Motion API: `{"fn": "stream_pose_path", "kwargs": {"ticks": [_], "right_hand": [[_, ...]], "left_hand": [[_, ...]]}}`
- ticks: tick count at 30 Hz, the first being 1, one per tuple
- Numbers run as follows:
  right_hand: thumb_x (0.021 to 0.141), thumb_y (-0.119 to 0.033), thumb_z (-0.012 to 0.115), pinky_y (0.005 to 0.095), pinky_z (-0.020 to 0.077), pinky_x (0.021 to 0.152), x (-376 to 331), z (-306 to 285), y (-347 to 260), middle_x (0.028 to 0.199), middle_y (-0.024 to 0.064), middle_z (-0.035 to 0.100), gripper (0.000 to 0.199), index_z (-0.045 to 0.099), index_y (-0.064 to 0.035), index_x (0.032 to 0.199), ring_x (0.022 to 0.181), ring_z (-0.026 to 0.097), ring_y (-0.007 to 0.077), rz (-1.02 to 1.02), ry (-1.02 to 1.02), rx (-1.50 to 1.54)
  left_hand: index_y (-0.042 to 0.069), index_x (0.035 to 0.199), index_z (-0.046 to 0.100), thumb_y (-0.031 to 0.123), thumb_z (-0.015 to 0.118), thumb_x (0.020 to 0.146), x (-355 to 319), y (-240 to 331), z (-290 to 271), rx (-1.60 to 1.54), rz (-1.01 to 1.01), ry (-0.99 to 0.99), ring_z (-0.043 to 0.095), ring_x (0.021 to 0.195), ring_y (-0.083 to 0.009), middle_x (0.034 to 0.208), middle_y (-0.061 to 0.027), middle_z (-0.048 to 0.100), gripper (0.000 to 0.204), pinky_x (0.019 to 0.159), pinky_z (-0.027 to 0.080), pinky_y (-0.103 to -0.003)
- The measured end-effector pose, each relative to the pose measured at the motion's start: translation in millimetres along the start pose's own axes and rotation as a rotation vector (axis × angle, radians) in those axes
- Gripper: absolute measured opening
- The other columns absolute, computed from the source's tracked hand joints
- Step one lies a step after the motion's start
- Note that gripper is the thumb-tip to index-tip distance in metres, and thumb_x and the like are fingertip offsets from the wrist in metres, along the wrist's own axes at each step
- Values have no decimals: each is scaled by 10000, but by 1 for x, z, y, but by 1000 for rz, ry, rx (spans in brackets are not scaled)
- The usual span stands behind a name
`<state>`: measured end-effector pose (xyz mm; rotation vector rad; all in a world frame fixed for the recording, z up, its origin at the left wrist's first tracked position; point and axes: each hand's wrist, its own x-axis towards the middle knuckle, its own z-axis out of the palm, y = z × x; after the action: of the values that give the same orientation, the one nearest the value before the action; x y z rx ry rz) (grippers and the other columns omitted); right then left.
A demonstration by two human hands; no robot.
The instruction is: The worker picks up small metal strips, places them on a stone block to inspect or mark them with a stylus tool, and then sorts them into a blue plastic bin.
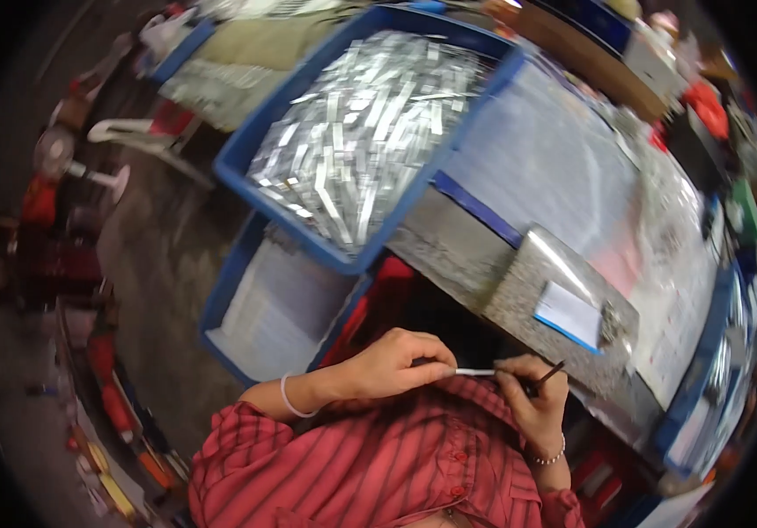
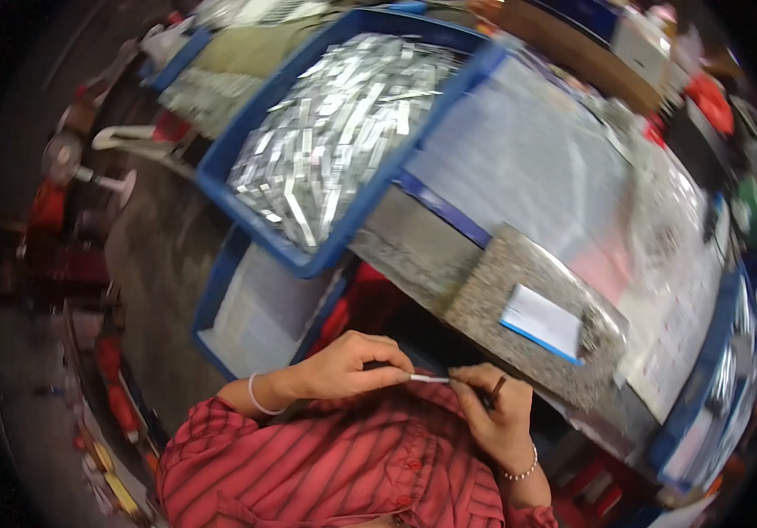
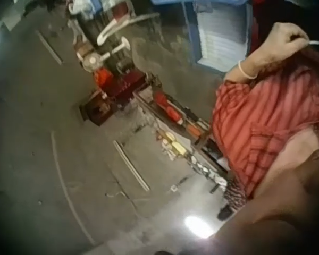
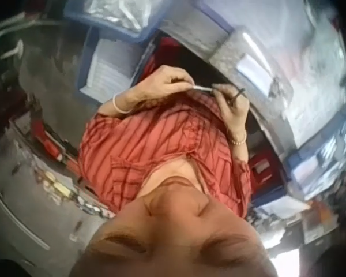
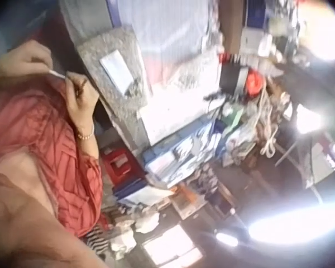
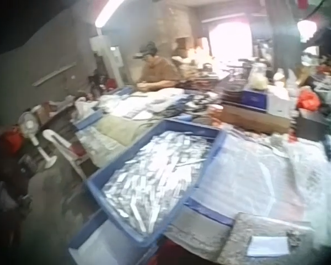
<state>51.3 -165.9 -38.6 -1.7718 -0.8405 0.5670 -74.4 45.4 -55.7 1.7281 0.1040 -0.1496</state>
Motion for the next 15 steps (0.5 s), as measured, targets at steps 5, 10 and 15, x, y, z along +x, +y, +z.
{"fn": "stream_pose_path", "kwargs": {"ticks": [5, 10, 15], "right_hand": [[873, -11, 590, 257, 516, 705, 5, 13, -3, 887, 124, 700, 224, 611, 28, 1093, 778, 662, 159, 145, -14, 105], [921, -65, 563, 249, 490, 657, 12, 15, -13, 863, 95, 687, 191, 613, 25, 1081, 745, 636, 144, 252, -110, 116], [834, -4, 649, 279, 496, 608, 28, 36, -23, 838, 131, 677, 101, 664, 7, 933, 655, 649, 220, -3, -216, -126]], "left_hand": [[24, 877, 683, 180, 604, 869, -63, -49, -42, 339, -111, 327, 656, 798, -298, 830, -146, 667, 175, 725, 513, -376], [5, 884, 675, 123, 611, 867, -115, -134, -131, 656, -200, 982, 647, 792, -300, 834, -150, 664, 135, 700, 499, -377], [46, 821, 643, 99, 605, 846, -85, -182, -204, 1105, -69, 1216, 594, 787, -349, 785, -138, 618, 70, 706, 455, -451]]}}
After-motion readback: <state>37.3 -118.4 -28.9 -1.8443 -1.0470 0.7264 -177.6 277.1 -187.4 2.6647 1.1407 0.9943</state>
